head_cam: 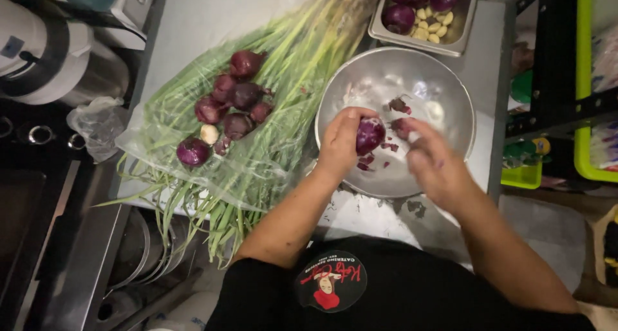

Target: The recorder is peeling red onions with a knife over a metal bowl.

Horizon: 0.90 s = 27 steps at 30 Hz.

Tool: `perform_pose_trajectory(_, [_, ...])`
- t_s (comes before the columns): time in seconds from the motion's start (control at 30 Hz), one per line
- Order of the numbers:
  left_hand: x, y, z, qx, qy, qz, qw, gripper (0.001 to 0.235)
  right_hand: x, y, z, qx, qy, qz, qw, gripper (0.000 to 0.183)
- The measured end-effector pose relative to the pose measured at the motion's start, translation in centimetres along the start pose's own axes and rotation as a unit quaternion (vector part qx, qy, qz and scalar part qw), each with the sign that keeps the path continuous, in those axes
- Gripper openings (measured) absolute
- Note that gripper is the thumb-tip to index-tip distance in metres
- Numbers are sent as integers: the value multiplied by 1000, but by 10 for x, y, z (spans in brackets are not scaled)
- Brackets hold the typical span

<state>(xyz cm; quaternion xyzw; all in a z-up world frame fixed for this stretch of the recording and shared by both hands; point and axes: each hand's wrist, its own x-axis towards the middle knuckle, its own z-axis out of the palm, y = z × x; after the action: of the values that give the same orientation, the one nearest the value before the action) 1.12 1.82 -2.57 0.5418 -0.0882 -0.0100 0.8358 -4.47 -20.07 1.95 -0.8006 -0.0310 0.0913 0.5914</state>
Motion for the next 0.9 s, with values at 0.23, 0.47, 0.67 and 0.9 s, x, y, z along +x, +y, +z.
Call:
perform_pose_trajectory(0.23, [-2, -17, -1, 61, 7, 6, 998, 44, -1, -46, 23, -274, -7, -236, 932, 59])
perform_pose_trajectory(0.47, [-5, 9, -3, -261, -21, -167, 951, 65, 25, -17, -14, -10, 31, -33, 999, 44])
perform_pose_trajectory(0.67, [-16, -4, -1, -445, -8, -184, 876, 52, 19, -19, -34, 103, 15, 1, 995, 43])
perform_pose_trajectory(0.9, [-22, -31, 28, -399, 161, -133, 893, 62, 8, 1, -30, -76, -99, 8, 992, 63])
